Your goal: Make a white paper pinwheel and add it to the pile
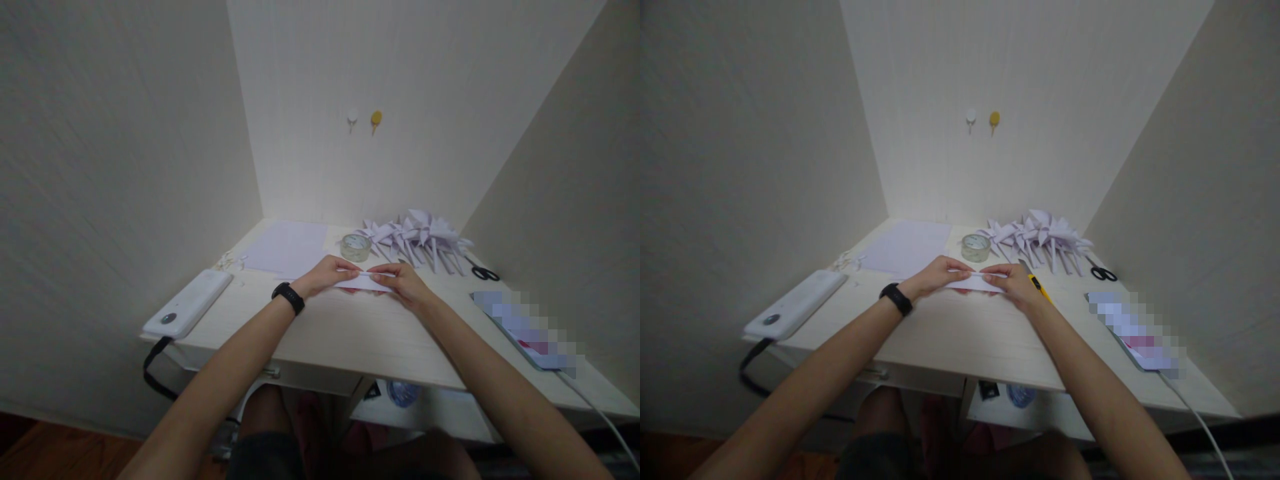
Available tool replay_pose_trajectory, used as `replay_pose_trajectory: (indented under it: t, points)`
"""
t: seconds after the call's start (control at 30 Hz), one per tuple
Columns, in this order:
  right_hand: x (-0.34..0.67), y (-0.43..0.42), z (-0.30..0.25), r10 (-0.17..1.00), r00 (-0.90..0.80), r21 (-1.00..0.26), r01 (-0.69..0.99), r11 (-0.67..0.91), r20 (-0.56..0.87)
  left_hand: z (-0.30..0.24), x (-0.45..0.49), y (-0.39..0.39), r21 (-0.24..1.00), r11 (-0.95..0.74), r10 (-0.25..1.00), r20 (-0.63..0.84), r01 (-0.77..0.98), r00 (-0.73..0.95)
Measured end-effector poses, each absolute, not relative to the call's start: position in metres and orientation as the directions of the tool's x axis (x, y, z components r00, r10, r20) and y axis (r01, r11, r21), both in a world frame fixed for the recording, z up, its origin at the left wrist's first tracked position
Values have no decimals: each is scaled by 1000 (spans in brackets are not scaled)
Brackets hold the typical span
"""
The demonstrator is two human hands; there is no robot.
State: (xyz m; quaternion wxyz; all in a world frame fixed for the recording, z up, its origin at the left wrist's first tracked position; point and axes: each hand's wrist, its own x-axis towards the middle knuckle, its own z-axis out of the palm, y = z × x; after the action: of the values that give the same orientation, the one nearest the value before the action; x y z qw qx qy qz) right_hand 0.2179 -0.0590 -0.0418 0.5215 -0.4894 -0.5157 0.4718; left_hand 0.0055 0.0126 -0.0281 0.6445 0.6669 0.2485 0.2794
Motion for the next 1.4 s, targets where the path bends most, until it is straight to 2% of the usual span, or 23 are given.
replay_pose_trajectory:
  t: [0.4, 0.6, 0.93, 1.4]
  points:
    - [215, -62, -34, 999, 7, -999, -7, 39, 39, -27, 4, 12, 996, -83, 653, 71, -21, 754]
    - [214, -62, -35, 998, 15, -999, 2, 54, 54, -28, 5, 13, 995, -92, 678, 89, -36, 730]
    - [217, -61, -34, 999, 1, -998, 24, 51, 51, -23, 2, 13, 993, -119, 659, 61, 24, 750]
    - [219, -65, -26, 999, -18, -998, -42, 40, 40, -15, -3, 13, 998, -53, 667, 55, -27, 743]
